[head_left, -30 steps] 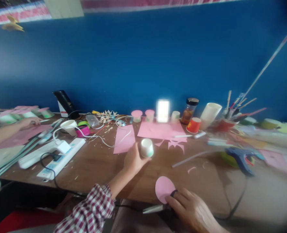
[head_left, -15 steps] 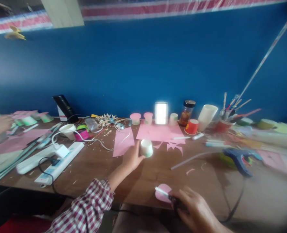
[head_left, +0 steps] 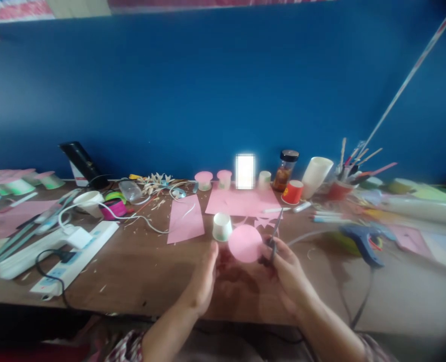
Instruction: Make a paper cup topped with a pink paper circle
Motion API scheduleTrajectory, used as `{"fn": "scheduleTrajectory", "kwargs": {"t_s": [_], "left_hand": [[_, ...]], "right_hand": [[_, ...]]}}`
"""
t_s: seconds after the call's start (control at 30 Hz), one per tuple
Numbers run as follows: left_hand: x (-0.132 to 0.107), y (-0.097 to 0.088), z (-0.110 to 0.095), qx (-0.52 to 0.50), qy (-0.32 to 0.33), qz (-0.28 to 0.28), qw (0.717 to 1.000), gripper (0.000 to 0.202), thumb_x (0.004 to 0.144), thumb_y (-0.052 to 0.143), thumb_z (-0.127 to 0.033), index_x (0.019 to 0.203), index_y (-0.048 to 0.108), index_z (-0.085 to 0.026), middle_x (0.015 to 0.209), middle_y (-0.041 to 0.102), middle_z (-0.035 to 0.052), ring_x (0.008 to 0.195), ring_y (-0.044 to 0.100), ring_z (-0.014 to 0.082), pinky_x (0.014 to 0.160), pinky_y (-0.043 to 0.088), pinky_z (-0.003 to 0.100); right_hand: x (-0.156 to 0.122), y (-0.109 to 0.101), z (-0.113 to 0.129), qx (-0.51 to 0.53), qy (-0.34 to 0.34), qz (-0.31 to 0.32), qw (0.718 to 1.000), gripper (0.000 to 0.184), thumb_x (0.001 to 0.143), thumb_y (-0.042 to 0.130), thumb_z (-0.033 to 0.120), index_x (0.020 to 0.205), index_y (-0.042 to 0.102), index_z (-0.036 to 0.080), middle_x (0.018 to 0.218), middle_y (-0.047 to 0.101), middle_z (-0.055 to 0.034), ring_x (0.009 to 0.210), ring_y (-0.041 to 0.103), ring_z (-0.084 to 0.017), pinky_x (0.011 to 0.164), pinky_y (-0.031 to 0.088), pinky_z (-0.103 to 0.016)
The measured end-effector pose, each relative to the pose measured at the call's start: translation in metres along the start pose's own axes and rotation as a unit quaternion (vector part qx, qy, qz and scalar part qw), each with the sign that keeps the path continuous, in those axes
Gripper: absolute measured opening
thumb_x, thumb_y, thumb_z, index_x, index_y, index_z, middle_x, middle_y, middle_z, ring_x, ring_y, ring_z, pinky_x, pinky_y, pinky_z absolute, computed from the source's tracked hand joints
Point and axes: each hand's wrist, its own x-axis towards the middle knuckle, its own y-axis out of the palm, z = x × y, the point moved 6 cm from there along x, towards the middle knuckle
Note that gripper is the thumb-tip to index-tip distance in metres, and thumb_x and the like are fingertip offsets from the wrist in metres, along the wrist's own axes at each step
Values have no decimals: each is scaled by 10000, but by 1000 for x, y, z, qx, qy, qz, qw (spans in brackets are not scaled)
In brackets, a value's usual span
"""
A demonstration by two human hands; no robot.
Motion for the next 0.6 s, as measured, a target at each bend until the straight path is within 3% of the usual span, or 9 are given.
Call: {"fn": "scheduleTrajectory", "kwargs": {"t_s": [0.1,0.17,0.3,0.6], "left_hand": [[-4,15,9,-87,-37,17,995,435,754,700,-521,986,690,-153,934,730,96,855,666,221,790,505,325],[0,17,11,-104,-42,-1,994,382,699,779,-430,939,689,-147,903,733,85,821,668,211,783,503,318],[6,20,15,-138,-62,-14,988,350,685,789,-400,896,694,-137,830,740,85,726,675,200,697,507,298],[8,34,11,-180,-77,10,981,378,702,780,-351,994,705,-123,837,748,93,729,687,206,641,504,277]], "right_hand": [[2,3,-7,12,1,-2,1000,499,556,903,328,963,652,187,677,630,47,556,536,-81,470,416,-155],[2,4,-10,23,4,1,1000,505,552,906,318,965,645,189,703,643,43,572,556,-87,514,467,-176],[2,4,-17,39,19,9,999,513,567,903,305,984,620,208,719,652,46,580,583,-100,540,501,-206],[8,2,-23,13,11,13,1000,509,608,884,345,1009,604,203,711,655,40,576,567,-99,533,466,-198]]}}
